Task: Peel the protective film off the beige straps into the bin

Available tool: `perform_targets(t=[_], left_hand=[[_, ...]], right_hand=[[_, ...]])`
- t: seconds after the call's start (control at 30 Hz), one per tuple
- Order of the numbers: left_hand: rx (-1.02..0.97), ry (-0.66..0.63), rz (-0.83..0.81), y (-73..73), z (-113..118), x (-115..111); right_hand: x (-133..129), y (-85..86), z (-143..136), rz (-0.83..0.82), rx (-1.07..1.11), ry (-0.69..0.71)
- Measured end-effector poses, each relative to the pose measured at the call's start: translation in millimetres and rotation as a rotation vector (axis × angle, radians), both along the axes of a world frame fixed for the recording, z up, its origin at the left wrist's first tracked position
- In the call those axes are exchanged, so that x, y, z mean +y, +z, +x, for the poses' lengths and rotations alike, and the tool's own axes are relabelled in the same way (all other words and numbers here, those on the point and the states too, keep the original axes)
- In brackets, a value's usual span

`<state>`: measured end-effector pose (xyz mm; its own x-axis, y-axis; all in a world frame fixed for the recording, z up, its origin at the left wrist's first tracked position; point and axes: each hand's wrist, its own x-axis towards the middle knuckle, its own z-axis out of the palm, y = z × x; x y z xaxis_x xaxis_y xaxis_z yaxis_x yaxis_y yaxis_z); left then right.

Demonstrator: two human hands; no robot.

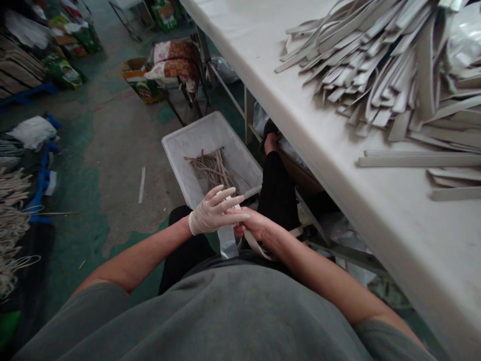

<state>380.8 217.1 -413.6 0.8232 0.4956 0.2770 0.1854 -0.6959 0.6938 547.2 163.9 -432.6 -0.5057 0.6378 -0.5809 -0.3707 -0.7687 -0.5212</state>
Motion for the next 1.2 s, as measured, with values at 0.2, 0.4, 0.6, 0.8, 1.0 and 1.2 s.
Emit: perform_targets(t=[0.2, 0.4, 0.6, 0.8, 1.0, 1.2], left_hand=[[0.036, 0.109, 0.191, -15.1, -6.9, -2.6], [-0.227, 0.59, -0.882, -28.8, -11.3, -28.0], [-0.27, 0.386, -1.276, -27.7, 2.5, -53.4], [-0.2, 0.49, -0.825, -19.1, 0.1, -38.9], [-0.132, 0.366, -1.13, -18.5, -1.0, -41.7], [-0.097, 0.343, -1.414, -19.2, 4.9, -56.3]], right_hand=[[7.0, 4.7, 4.1, 0.058, -0.11, -0.082], [20.4, 21.3, 20.8, 0.23, -0.353, -0.221], [22.0, 23.6, 17.8, 0.326, -0.462, -0.146], [16.3, 27.7, 18.5, 0.373, -0.49, -0.027], [18.0, 25.9, 19.5, 0.43, -0.552, -0.007], [19.1, 29.6, 18.2, 0.456, -0.605, -0.025]])
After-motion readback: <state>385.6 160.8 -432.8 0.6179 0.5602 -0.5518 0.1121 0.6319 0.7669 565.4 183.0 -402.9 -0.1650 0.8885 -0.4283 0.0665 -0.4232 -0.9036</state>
